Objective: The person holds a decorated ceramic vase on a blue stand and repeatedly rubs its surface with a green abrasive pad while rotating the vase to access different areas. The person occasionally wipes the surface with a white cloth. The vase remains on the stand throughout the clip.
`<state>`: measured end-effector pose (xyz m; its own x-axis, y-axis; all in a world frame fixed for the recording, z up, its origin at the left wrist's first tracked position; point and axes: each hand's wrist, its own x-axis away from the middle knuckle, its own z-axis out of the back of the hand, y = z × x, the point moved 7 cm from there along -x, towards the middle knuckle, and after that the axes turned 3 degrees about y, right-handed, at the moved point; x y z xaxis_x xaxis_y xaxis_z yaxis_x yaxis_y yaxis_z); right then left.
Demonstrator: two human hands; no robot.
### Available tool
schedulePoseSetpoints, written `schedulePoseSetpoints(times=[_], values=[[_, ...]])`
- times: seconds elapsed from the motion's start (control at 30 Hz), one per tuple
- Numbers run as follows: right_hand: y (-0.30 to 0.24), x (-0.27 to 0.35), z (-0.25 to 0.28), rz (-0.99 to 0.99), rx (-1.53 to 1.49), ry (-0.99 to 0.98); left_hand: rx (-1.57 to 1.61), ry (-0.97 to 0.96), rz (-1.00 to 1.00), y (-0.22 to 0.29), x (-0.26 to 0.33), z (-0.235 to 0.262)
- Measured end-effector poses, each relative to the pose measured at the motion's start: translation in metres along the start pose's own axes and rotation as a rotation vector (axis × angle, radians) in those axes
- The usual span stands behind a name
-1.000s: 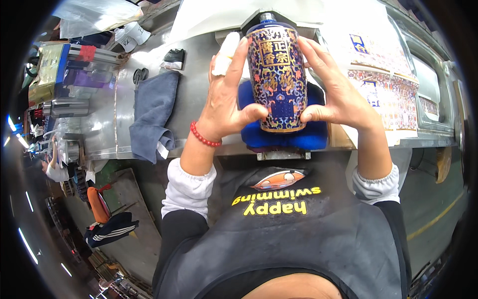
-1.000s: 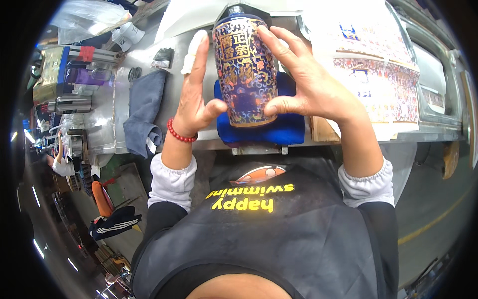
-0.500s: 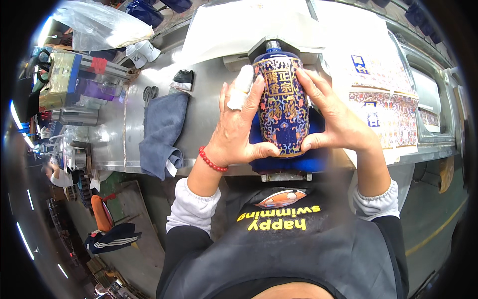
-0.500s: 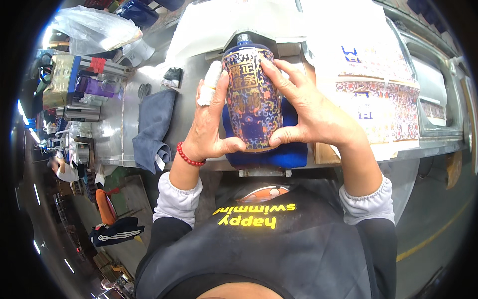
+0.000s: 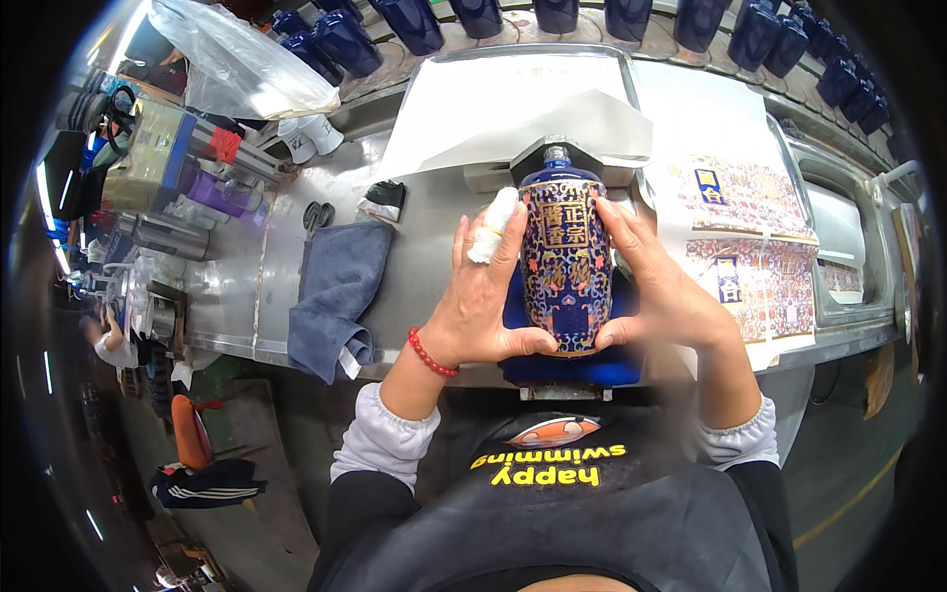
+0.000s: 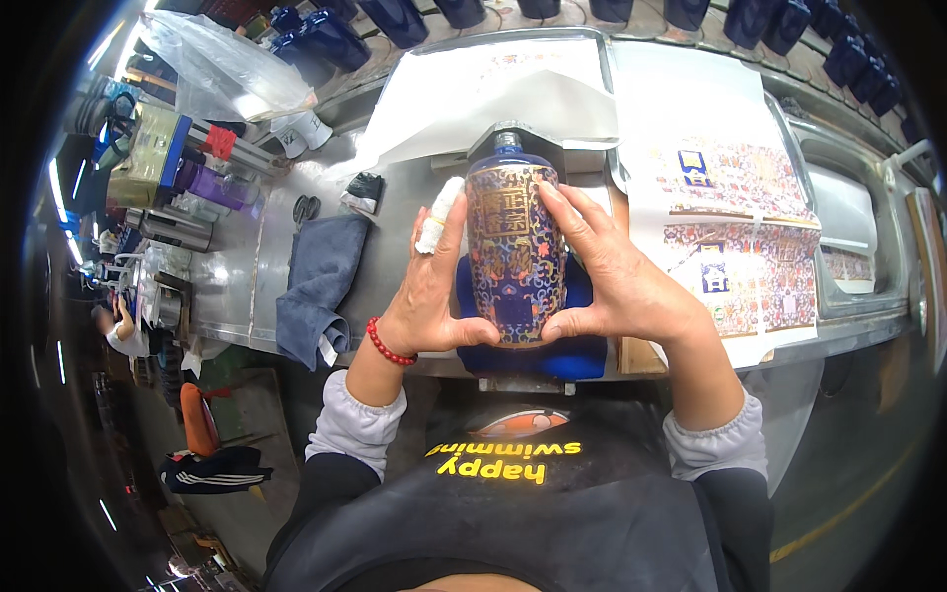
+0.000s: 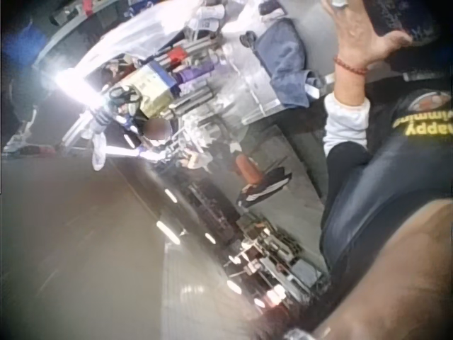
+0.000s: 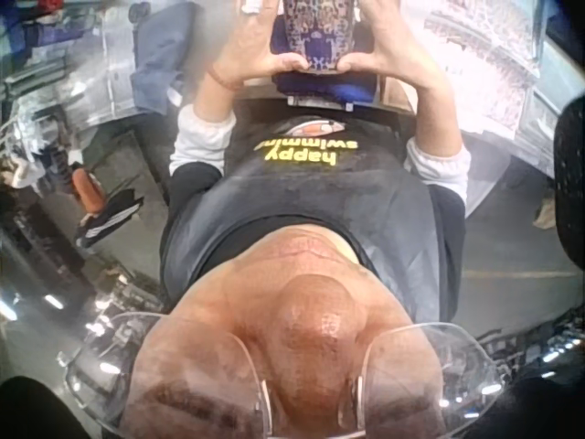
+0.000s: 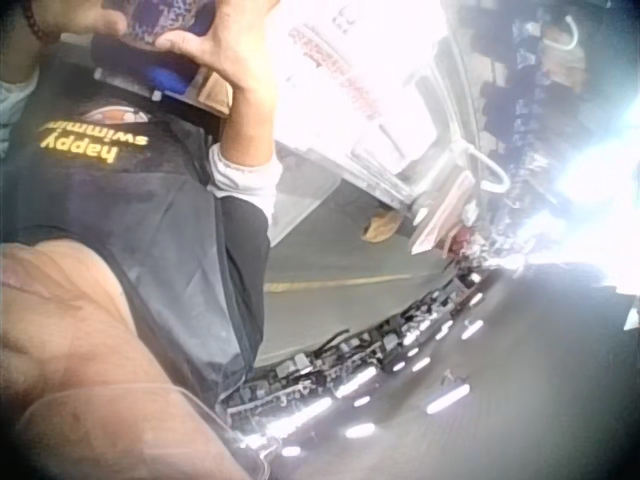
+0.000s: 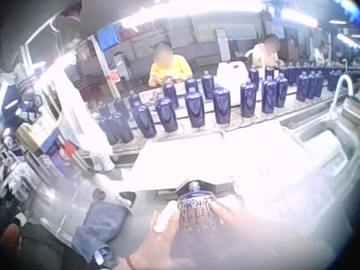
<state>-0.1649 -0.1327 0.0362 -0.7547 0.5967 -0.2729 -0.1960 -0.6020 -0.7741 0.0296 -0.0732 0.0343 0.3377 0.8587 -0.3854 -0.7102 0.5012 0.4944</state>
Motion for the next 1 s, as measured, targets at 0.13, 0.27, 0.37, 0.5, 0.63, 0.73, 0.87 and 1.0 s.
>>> schedulePoseSetpoints(times=[0.13,0.27,0.37,0.5,0.63,0.73,0.87,1.0], values=[[-0.002,-0.004,-0.002,-0.077,-0.021,-0.048,-0.006,-0.004,0.007,0.000,-0.001,0.000],[-0.026,-0.001,0.021,0.066,0.223,0.089,-0.054,-0.051,0.003,0.000,0.001,0.000],[-0.051,-0.019,0.046,0.164,0.364,0.217,-0.031,-0.053,0.015,-0.001,0.001,-0.002],[-0.067,-0.097,0.027,0.135,0.497,-0.279,0.028,-0.026,0.056,-0.005,0.002,-0.005],[-0.105,-0.121,0.034,0.429,0.793,0.157,0.076,0.016,0.086,-0.002,0.011,0.000],[-0.102,-0.051,-0.005,0.540,0.663,-0.078,0.042,0.041,0.083,0.014,0.026,0.000],[-0.055,0.002,0.023,0.077,0.114,0.246,-0.160,0.140,0.113,0.037,0.044,-0.016],[-0.072,0.019,0.002,0.249,0.433,0.310,-0.088,0.157,0.104,0.028,0.044,-0.026]])
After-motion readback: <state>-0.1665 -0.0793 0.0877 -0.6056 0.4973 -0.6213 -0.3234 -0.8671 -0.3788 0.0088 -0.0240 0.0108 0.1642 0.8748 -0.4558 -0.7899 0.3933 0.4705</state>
